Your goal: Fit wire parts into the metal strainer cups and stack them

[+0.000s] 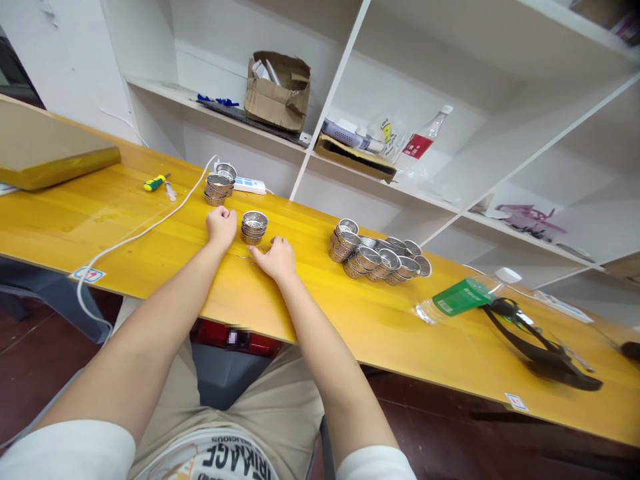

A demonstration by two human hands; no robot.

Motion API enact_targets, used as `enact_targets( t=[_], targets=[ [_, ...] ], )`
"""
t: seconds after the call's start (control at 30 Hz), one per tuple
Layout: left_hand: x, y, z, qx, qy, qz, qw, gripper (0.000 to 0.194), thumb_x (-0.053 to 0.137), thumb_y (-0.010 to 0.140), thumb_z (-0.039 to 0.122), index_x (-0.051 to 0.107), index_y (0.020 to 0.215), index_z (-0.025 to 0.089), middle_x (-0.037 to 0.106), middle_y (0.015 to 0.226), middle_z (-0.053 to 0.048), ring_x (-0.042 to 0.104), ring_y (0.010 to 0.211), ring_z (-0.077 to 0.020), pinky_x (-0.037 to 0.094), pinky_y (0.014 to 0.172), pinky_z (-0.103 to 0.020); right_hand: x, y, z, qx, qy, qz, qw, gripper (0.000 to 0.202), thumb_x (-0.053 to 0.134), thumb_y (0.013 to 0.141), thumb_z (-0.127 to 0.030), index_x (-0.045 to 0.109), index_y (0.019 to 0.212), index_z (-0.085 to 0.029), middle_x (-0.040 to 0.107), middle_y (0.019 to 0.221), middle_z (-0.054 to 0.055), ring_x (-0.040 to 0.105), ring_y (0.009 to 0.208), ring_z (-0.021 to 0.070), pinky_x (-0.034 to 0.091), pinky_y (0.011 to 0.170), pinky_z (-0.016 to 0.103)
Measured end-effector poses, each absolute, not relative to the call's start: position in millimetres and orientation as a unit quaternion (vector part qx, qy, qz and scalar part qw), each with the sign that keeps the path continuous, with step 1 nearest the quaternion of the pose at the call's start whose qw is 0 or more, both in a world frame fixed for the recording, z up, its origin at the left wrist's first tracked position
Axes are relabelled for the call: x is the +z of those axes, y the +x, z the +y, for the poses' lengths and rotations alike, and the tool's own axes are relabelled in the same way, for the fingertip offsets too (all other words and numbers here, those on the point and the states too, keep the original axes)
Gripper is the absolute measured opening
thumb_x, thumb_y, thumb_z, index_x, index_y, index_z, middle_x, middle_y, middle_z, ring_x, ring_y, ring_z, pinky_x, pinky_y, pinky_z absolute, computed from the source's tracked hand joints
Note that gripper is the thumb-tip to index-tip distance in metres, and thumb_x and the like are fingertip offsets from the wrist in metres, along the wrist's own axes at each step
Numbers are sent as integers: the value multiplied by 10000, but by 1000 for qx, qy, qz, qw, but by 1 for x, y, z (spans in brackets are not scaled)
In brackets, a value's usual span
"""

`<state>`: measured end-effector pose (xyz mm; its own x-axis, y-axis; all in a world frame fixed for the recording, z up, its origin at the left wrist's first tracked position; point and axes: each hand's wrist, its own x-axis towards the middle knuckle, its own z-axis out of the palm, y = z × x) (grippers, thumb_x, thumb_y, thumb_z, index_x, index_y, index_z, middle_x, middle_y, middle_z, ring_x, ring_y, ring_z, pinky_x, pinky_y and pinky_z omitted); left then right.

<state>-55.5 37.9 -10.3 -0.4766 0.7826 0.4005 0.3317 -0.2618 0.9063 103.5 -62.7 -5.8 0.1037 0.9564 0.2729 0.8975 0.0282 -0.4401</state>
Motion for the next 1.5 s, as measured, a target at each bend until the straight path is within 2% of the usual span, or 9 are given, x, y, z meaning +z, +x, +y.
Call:
enact_targets(
  t=[0.07, 0.17, 0.33, 0.43, 0.87, 1.23, 1.33, 1.5],
  targets=[
    [-11, -54, 37, 626, 487, 582, 180, 421, 628, 808, 130, 296, 564, 217, 292, 538, 64, 290, 563, -114, 265, 599, -295, -9, 95, -63, 48, -701, -671, 235, 668, 695, 862, -647, 650, 1210, -79, 661, 1259, 257, 611, 1211, 363, 478, 1020, 439],
    [-11, -53, 36, 622, 494, 579, 183, 417, 632, 800, 137, 297, 566, 219, 300, 540, 64, 297, 561, -115, 270, 602, -296, -12, 93, -60, 45, -701, -681, 206, 554, 663, 927, -556, 671, 1209, -79, 673, 1246, 247, 621, 1202, 346, 481, 1020, 432],
    [-12, -52, 36, 616, 501, 578, 188, 406, 621, 791, 135, 295, 566, 223, 299, 543, 62, 307, 564, -120, 271, 605, -298, -12, 104, -54, 52, -698, -687, 197, 284, 561, 1016, -377, 733, 1121, -177, 730, 1171, 144, 680, 1074, 264, 508, 907, 355],
    [-12, -52, 36, 612, 500, 583, 188, 407, 619, 787, 130, 291, 564, 224, 290, 540, 61, 302, 563, -123, 263, 602, -302, -11, 109, -51, 53, -695, -690, 194, 237, 552, 1020, -312, 763, 1079, -221, 754, 1144, 105, 689, 1047, 243, 501, 859, 325],
    [-15, -52, 38, 610, 509, 579, 185, 423, 629, 786, 134, 284, 557, 219, 296, 537, 58, 302, 569, -122, 259, 607, -307, -4, 143, -45, 76, -667, -720, 177, 180, 626, 1005, -302, 783, 1027, -217, 788, 1102, 95, 697, 1031, 221, 477, 869, 283],
    [-13, -51, 35, 600, 518, 582, 180, 423, 630, 789, 146, 280, 563, 218, 301, 545, 54, 302, 581, -126, 264, 621, -306, 5, 147, -51, 88, -688, -706, 144, 207, 644, 994, -359, 769, 1045, -202, 783, 1128, 116, 703, 1058, 237, 500, 874, 303],
    [-13, -51, 35, 596, 516, 587, 182, 422, 625, 790, 143, 278, 563, 218, 295, 543, 55, 298, 579, -127, 261, 618, -307, 8, 146, -51, 109, -717, -678, 116, 212, 631, 996, -335, 773, 1035, -183, 783, 1134, 148, 714, 1074, 261, 514, 878, 321],
    [-13, -51, 34, 590, 522, 588, 183, 419, 628, 787, 144, 287, 555, 221, 300, 535, 53, 299, 574, -133, 259, 613, -312, 6, 138, -49, 99, -721, -681, 74, 262, 570, 1026, -275, 763, 1091, -110, 743, 1213, 258, 725, 1105, 330, 534, 874, 382]
  ],
)
